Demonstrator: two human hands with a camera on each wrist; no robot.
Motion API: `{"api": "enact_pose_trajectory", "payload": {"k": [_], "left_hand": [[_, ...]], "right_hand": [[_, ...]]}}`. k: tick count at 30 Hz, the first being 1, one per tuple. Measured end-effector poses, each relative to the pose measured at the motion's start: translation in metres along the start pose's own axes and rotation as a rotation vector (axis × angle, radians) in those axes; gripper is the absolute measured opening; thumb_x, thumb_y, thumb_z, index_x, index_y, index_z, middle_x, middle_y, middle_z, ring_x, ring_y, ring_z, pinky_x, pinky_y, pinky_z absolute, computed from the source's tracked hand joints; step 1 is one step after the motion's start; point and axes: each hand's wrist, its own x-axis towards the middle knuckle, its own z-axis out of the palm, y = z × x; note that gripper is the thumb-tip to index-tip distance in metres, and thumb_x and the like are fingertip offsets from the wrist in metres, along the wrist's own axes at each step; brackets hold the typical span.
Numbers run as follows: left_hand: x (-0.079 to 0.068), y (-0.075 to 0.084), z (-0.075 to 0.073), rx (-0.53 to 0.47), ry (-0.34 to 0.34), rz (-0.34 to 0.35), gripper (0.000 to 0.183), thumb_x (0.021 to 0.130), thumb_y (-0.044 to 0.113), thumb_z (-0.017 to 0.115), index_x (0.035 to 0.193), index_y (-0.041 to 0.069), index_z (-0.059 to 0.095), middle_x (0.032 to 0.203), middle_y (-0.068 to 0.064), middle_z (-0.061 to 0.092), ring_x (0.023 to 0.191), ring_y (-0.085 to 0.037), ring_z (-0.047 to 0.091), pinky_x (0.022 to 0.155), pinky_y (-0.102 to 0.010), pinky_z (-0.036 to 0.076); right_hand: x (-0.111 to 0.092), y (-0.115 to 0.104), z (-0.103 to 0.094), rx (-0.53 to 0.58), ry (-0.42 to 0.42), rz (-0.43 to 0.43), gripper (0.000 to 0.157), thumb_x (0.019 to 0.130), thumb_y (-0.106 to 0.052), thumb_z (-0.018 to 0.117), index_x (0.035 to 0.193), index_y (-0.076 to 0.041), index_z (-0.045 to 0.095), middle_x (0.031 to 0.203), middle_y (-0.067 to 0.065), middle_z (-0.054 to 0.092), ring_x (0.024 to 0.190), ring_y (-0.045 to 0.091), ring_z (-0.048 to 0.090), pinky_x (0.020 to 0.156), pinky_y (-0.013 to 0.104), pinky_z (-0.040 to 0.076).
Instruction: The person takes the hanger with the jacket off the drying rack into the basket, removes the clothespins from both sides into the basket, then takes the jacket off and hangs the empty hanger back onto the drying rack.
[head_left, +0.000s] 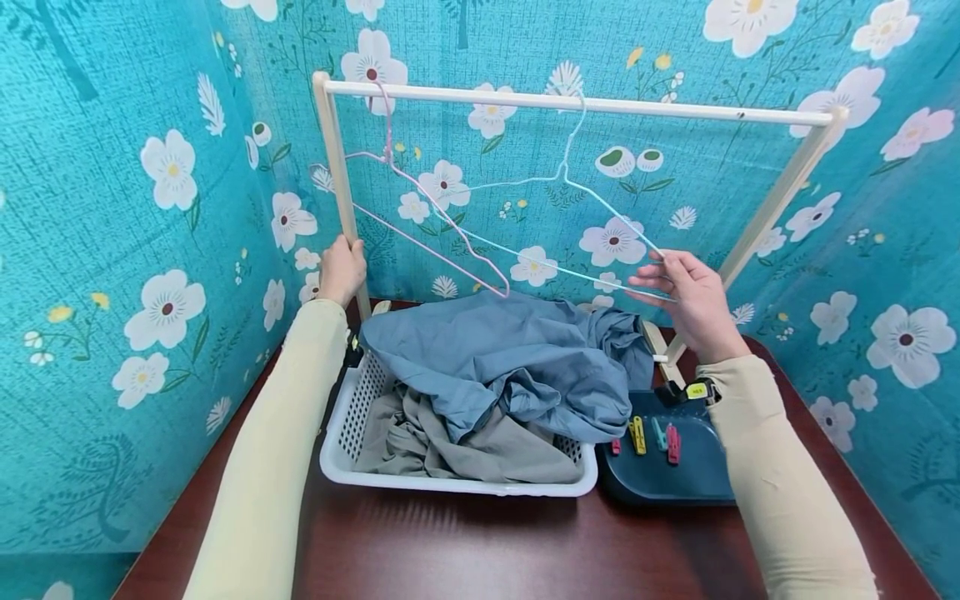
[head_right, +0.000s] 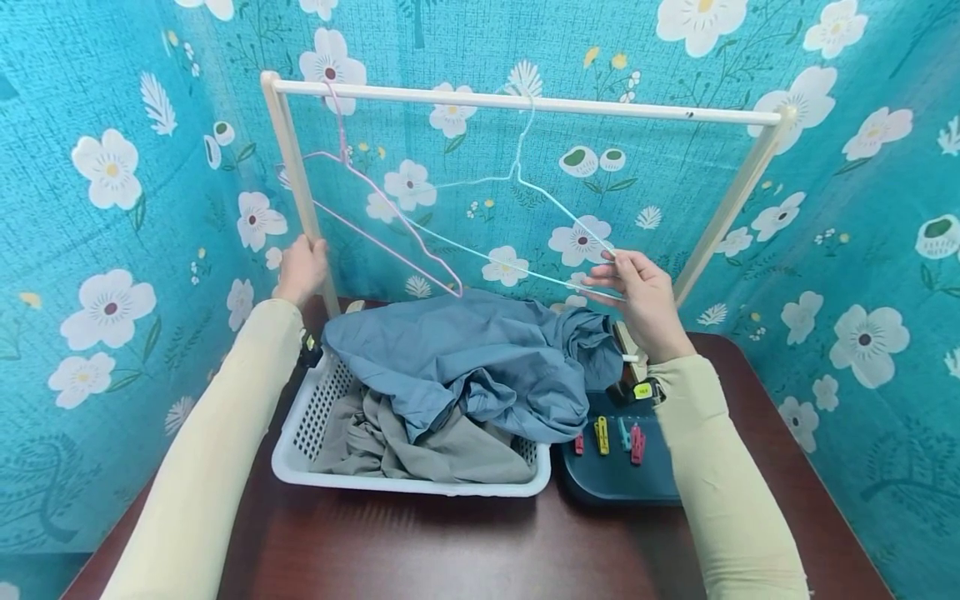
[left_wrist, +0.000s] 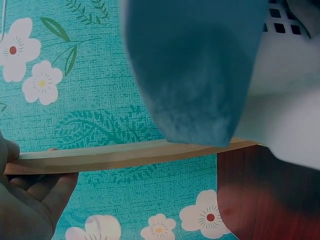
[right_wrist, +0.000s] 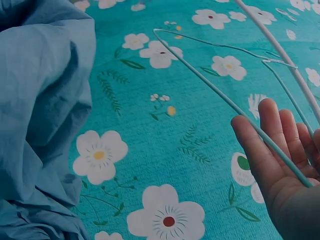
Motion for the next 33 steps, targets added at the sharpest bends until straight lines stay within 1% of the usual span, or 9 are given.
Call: {"api": "enact_pose_trajectory", "payload": {"k": [3,9,13,17,20,24,27,29,33], "left_hand": [[0.0,0.0,0.0,-0.005,-0.003,-0.006,0.037,0.105,0.032,0.025,0.105,0.001,0.046,0.079,-0.014,0.045,0.063,-0.026,0.046,0.057,-0.038,0.039],[-0.001,0.001,0.0,-0.012,-0.011,-0.018,0.041,0.105,0.034,0.023,0.107,0.001,0.046,0.08,-0.014,0.045,0.064,-0.025,0.047,0.057,-0.038,0.04],[-0.001,0.001,0.0,-0.013,-0.016,-0.024,0.039,0.105,0.033,0.024,0.107,0.001,0.046,0.081,-0.014,0.045,0.065,-0.026,0.047,0.058,-0.038,0.04],[-0.001,0.002,0.0,-0.012,-0.022,-0.028,0.038,0.105,0.032,0.024,0.107,0.001,0.046,0.081,-0.015,0.045,0.065,-0.026,0.047,0.058,-0.038,0.04],[0.0,0.002,0.001,-0.01,-0.024,-0.028,0.038,0.105,0.032,0.025,0.106,0.001,0.046,0.082,-0.015,0.045,0.066,-0.027,0.048,0.058,-0.039,0.04],[0.001,0.001,0.002,0.008,-0.027,-0.027,0.041,0.104,0.035,0.023,0.107,0.001,0.046,0.084,-0.015,0.046,0.069,-0.028,0.049,0.06,-0.039,0.041],[0.001,0.001,0.001,0.021,-0.038,-0.031,0.043,0.104,0.037,0.021,0.109,0.002,0.046,0.084,-0.015,0.046,0.069,-0.028,0.049,0.06,-0.039,0.041],[0.001,0.001,-0.001,0.024,-0.051,-0.032,0.043,0.104,0.036,0.022,0.11,0.001,0.046,0.084,-0.015,0.046,0.069,-0.028,0.049,0.06,-0.039,0.041],[0.001,0.002,-0.006,0.01,-0.093,-0.045,0.044,0.104,0.037,0.021,0.113,0.0,0.044,0.086,-0.015,0.045,0.07,-0.027,0.048,0.06,-0.039,0.041]], "right_hand": [[0.004,0.003,0.004,-0.018,-0.024,0.011,0.029,0.101,-0.019,0.042,0.118,-0.001,0.057,0.098,0.008,0.067,0.093,0.021,0.065,0.083,0.036,0.051],[0.01,0.008,0.013,-0.101,-0.014,0.061,0.031,0.1,-0.025,0.045,0.12,-0.003,0.056,0.101,0.008,0.066,0.096,0.02,0.064,0.083,0.033,0.051],[0.016,0.011,0.021,-0.164,-0.008,0.086,0.029,0.099,-0.028,0.046,0.114,-0.006,0.058,0.101,0.006,0.066,0.097,0.018,0.064,0.084,0.032,0.05],[0.022,0.015,0.028,-0.205,-0.014,0.099,0.029,0.099,-0.03,0.047,0.111,-0.007,0.058,0.102,0.004,0.066,0.096,0.018,0.065,0.086,0.035,0.049],[0.025,0.017,0.033,-0.229,-0.024,0.112,0.033,0.098,-0.032,0.047,0.115,-0.006,0.058,0.103,0.006,0.066,0.096,0.018,0.065,0.087,0.037,0.049],[0.027,0.021,0.036,-0.27,-0.044,0.125,0.037,0.098,-0.034,0.047,0.121,-0.007,0.056,0.107,0.011,0.064,0.099,0.019,0.064,0.088,0.036,0.048],[0.025,0.023,0.037,-0.312,-0.057,0.132,0.04,0.098,-0.036,0.047,0.125,-0.008,0.055,0.111,0.013,0.062,0.103,0.021,0.062,0.089,0.033,0.047],[0.024,0.025,0.038,-0.33,-0.065,0.138,0.041,0.098,-0.036,0.047,0.127,-0.008,0.053,0.113,0.014,0.061,0.105,0.022,0.061,0.09,0.033,0.047],[0.023,0.028,0.039,-0.404,-0.098,0.156,0.046,0.098,-0.038,0.047,0.133,-0.008,0.048,0.119,0.012,0.059,0.108,0.019,0.06,0.095,0.034,0.043]]}}
